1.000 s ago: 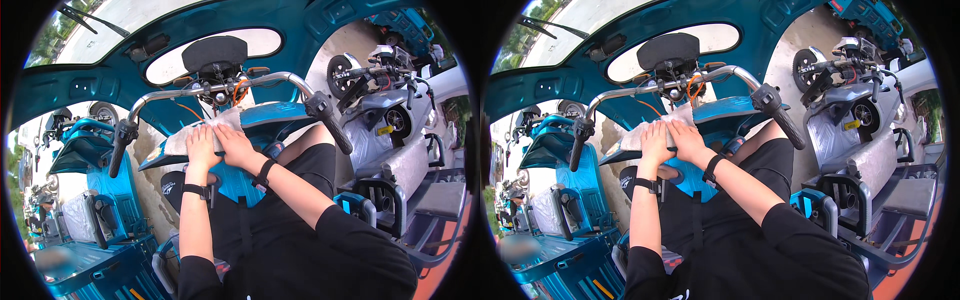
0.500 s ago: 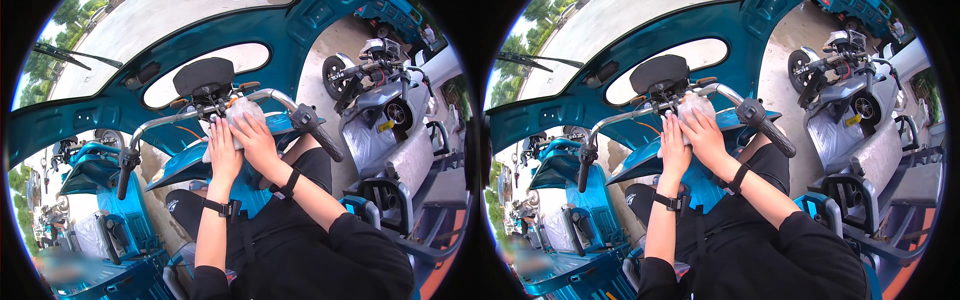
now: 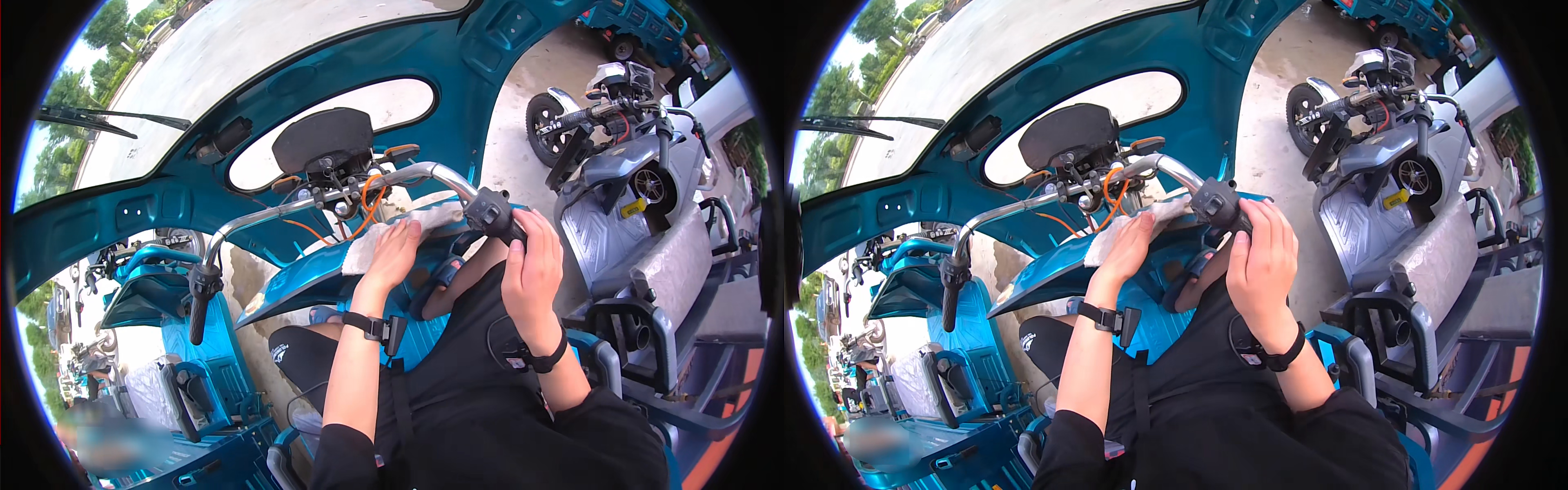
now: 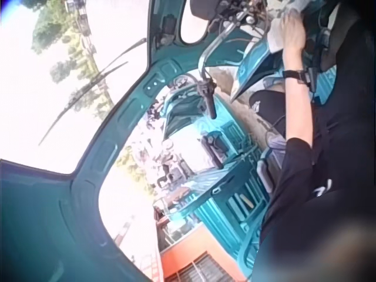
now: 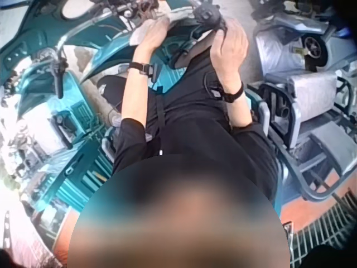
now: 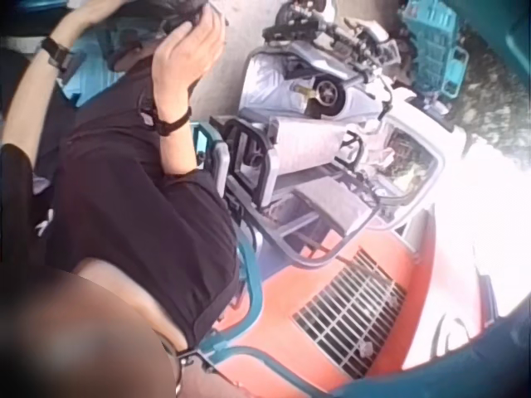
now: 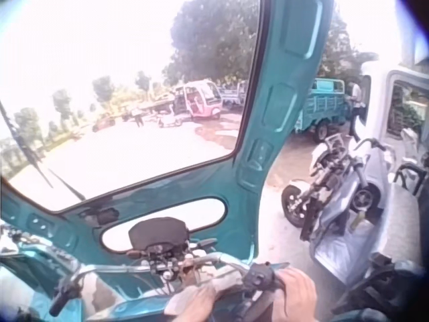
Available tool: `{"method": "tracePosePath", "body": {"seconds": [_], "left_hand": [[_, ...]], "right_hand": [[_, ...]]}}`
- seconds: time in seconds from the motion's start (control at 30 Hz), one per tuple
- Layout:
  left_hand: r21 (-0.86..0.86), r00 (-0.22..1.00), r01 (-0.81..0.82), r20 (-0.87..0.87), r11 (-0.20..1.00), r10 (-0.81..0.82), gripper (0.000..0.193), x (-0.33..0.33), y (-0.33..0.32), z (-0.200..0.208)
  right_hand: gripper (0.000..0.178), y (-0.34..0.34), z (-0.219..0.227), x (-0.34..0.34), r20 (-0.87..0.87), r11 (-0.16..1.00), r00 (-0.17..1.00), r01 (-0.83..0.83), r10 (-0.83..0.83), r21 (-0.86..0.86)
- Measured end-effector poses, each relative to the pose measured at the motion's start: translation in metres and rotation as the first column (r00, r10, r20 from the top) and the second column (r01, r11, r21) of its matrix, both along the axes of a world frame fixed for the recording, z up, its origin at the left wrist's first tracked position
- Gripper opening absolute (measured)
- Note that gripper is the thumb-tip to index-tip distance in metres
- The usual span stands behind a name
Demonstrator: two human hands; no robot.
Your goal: Cleaning and wiping the handlebars and dashboard of a covered electric tricycle using a cloth.
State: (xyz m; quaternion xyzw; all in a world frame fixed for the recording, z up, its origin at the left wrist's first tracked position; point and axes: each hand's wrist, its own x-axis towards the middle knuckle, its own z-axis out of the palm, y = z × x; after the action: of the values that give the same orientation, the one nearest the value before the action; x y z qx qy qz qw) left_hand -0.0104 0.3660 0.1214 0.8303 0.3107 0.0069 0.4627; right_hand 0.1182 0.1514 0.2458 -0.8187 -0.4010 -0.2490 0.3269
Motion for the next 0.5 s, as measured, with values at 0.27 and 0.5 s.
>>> {"method": "tracePosePath", "body": {"seconds": [0.27,0.5], "left_hand": [[0.445,0.959,-0.274,0.065,0.852,0.274,0.033,0.027,-0.022,-0.026],[0.518,0.983,-0.17,0.024,0.838,0.184,0.049,0.023,-0.027,-0.04]], "right_hand": [[0.042,0.028,-0.012,0.016,0.11,0.979,0.99,0.104,-0.085,-0.175],[0.038,0.036,-0.009,0.031,0.165,0.993,0.985,0.06,-0.044,-0.099]]}}
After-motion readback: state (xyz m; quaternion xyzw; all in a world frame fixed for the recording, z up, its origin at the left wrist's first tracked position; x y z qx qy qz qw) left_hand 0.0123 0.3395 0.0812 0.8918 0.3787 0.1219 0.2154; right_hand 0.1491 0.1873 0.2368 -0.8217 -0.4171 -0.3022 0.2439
